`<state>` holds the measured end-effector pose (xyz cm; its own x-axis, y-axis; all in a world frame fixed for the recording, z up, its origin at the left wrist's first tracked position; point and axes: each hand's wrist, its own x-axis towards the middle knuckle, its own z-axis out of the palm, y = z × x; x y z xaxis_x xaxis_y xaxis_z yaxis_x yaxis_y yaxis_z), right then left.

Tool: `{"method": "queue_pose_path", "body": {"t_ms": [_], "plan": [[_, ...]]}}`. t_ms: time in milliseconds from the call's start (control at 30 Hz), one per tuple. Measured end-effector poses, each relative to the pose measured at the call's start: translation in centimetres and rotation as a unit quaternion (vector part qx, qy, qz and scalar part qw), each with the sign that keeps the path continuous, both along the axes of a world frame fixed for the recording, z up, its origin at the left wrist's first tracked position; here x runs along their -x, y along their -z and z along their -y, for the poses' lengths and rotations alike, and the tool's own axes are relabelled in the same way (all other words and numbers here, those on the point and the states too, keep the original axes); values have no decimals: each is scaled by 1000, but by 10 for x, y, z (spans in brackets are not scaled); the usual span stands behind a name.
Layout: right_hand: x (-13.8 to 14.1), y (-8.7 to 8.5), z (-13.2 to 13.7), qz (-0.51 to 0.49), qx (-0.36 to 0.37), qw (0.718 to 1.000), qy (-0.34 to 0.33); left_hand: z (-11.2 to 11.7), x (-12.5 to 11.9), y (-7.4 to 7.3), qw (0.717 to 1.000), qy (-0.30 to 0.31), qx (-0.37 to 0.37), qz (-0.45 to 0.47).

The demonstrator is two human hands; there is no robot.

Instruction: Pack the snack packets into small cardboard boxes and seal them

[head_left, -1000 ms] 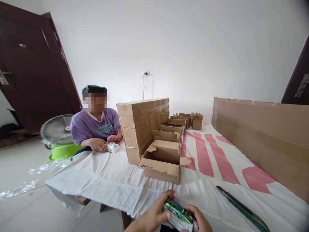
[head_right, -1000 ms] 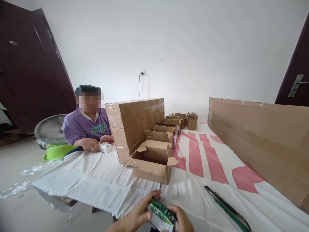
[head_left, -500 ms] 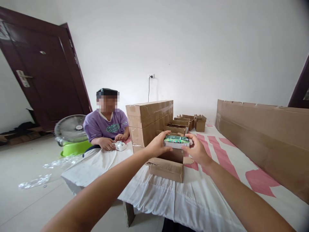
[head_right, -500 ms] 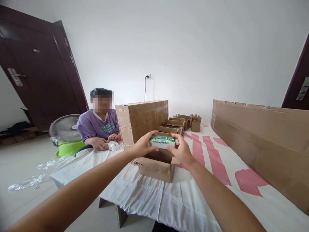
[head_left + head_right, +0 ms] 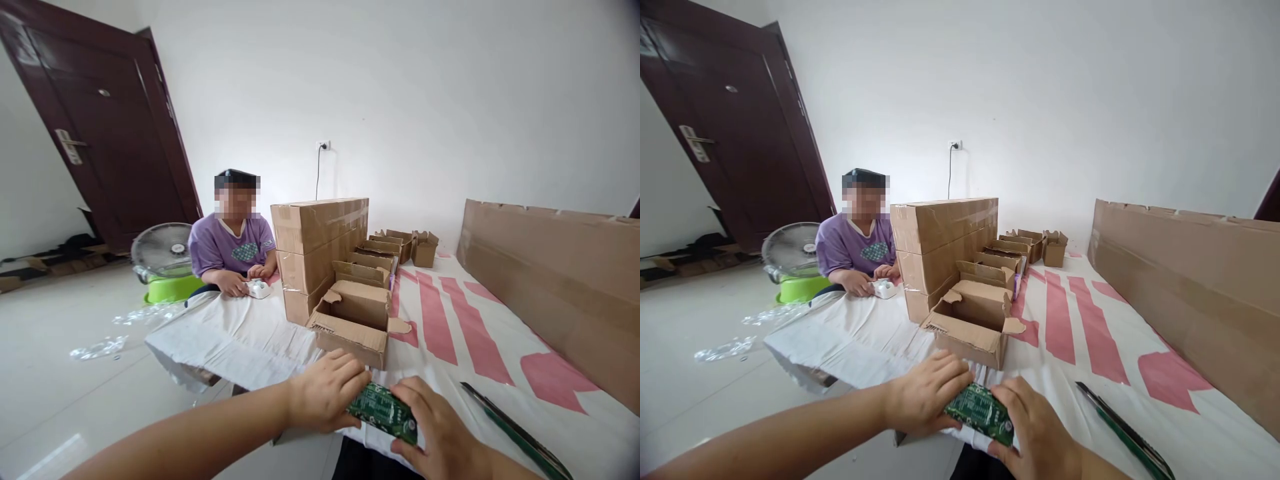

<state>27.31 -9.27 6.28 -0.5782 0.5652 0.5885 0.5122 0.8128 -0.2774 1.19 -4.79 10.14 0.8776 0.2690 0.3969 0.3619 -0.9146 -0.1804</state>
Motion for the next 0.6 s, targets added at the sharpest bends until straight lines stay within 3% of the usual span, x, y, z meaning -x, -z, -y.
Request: {"method": "queue_pose_path", "body": {"t_ms": [100,167,233,367,467,600], "plan": [[12,23,-17,-4,120,992,29,-21,8,38,993,-64,102,-13],[25,36,-39,-18,157,986,62,-41,14,57,976,-118,182,20],[41,50,-62,-25,150,984,89,-60,22,71,959,-148,231,67],[68,80,-92,-26,120,985,119,-82,36,92,940,-181,260,125],[75,97,-97,-32,105,986,129,-85,42,106,921,-201,281,179],[72,105,-96,-39,84,988,127,-85,47,118,891,-219,312,244]]}}
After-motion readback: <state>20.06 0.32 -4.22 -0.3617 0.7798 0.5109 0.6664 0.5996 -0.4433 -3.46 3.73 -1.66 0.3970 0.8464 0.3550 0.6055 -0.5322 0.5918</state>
